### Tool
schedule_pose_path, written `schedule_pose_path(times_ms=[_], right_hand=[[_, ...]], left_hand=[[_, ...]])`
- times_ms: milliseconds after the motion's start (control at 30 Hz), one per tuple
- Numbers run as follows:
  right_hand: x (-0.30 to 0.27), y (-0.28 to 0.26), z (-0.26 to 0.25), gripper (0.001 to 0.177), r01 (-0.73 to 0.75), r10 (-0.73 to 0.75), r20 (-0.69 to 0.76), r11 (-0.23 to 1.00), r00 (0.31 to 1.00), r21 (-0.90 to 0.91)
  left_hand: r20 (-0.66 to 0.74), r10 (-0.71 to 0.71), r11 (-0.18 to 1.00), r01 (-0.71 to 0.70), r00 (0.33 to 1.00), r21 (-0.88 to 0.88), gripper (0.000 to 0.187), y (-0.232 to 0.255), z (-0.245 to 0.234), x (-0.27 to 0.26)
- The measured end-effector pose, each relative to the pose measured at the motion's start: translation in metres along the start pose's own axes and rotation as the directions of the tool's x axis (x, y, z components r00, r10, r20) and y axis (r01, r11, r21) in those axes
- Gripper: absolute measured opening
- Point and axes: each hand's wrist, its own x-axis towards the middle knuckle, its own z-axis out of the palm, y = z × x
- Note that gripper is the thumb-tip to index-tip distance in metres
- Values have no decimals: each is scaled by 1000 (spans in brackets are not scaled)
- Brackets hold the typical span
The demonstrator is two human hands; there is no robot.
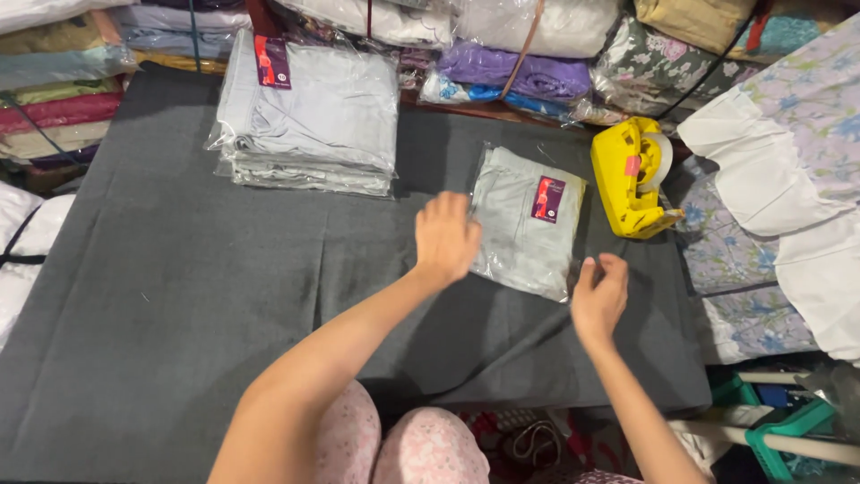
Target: Folding pants and inserting them into plastic shipping bags for packaging
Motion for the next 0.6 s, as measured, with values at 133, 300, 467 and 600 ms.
schedule_pose_path(times_ms=[133, 300, 467, 600], right_hand=[[-24, -60, -7, 38, 569, -578, -14, 806, 816, -162], [10, -87, 27, 57, 566, -492, 298, 783, 818, -259], [36, -60, 62, 71, 385, -257, 427, 889, 867, -246], [26, -72, 57, 72, 371, -226, 430, 883, 874, -289]], left_hand=[[163, 491, 854, -510, 856, 101, 46, 21, 6, -7], [365, 275, 930, -342, 890, 134, 52, 29, 53, 17], [445, 89, 984, -148, 891, 98, 60, 9, 70, 25], [439, 102, 981, -163, 893, 103, 59, 4, 79, 18]])
